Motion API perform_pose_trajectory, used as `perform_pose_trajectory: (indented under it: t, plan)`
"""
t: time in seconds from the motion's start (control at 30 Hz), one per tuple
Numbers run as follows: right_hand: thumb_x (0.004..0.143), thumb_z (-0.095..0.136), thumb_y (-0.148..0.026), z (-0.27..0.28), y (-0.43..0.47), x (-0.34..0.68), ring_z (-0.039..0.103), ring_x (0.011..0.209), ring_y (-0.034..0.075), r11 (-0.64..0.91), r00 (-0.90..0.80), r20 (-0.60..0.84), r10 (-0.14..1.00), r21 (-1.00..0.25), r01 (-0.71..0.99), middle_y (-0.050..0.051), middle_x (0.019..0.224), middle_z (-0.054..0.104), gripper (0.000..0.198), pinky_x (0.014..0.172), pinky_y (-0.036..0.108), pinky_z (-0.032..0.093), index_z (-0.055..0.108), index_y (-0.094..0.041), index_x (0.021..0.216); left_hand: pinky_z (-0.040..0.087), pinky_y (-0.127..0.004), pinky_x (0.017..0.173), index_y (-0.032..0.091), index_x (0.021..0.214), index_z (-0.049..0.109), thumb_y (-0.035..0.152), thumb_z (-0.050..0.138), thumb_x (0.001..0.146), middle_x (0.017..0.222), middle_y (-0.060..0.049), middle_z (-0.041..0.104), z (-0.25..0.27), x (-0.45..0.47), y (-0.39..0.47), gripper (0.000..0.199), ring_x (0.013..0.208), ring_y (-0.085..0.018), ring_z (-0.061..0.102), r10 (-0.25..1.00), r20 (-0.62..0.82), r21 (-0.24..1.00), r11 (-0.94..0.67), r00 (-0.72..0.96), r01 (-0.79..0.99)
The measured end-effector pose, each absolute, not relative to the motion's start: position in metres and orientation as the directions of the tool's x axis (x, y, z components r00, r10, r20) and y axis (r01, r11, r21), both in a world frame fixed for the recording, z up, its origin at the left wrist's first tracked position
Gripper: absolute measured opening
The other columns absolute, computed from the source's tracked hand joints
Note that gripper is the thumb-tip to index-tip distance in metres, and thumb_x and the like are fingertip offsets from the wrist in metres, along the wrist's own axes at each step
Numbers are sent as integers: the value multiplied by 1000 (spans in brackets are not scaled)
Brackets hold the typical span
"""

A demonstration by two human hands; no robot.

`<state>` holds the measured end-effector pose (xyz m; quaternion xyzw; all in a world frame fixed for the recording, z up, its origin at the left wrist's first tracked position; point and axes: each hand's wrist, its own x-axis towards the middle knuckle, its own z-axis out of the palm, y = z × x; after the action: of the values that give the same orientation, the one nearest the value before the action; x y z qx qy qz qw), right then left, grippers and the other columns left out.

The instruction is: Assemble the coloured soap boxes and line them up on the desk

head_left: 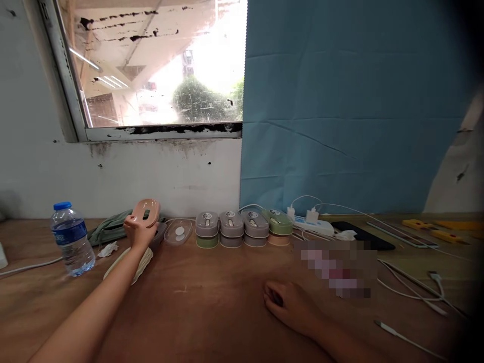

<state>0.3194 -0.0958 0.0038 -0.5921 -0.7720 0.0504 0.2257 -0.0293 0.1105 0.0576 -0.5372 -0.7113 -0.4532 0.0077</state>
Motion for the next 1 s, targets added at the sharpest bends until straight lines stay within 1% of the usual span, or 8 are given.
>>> perform_pose_trajectory:
  t: [0.07,0.1,0.2,0.27,0.37,0.47,0.8,1.0]
  plan:
    - [76,45,-21,3,-96,322,51,58,13,348,-174,435,884,-362,865,-1,64,55,5,54,24,38,46,-20,71,32,-38,96,9,116,6,37,59,67,128,-25,19,59,-9,90,77,122,-29,29,734,534,679,-76,-420,730]
    - [75,47,-22,3,-96,324,52,64,15,388,-157,536,830,-350,853,1,71,55,3,58,26,41,46,-21,78,33,-39,96,11,114,8,34,62,65,128,-25,19,56,3,77,78,121,-29,30,765,544,750,-261,-344,607]
    - [70,54,-21,5,-100,328,53,85,21,529,-166,785,597,-230,817,7,90,53,27,74,35,44,43,-21,94,45,-33,83,19,107,20,36,68,58,112,-11,41,39,45,30,71,100,-22,52,850,514,764,-393,-114,512]
    - [66,57,-20,7,-103,330,52,92,24,589,-212,841,498,-149,795,8,97,51,37,79,38,43,42,-23,100,46,-31,82,21,105,24,31,70,57,107,-8,44,25,71,-2,67,101,-21,51,872,455,799,-489,179,349]
    - [63,60,-23,9,-106,334,50,100,27,627,-264,798,541,-175,759,10,105,49,43,84,41,42,43,-23,103,41,-31,91,21,107,22,27,72,54,111,-8,38,9,98,-33,74,110,-22,43,728,339,858,-499,596,122]
    - [61,63,-30,10,-102,338,43,112,29,647,-344,647,681,-311,696,13,119,43,53,91,43,38,44,-21,110,38,-33,91,20,104,21,28,73,52,109,-7,37,2,110,-41,73,108,-21,43,606,258,882,-465,753,71]
    - [53,73,-45,6,-89,343,30,125,30,521,-434,302,849,-612,595,15,136,31,84,100,45,27,38,-20,125,29,-40,101,14,124,19,37,75,49,128,-16,29,5,104,-43,97,122,-29,31,616,258,766,-600,745,231]
    - [55,72,-45,0,-88,344,31,124,31,497,-408,290,866,-596,631,13,135,32,80,100,47,27,40,-22,124,28,-37,102,22,105,44,31,57,68,122,-9,44,27,19,-29,40,118,-24,38,744,532,366,-632,403,683]
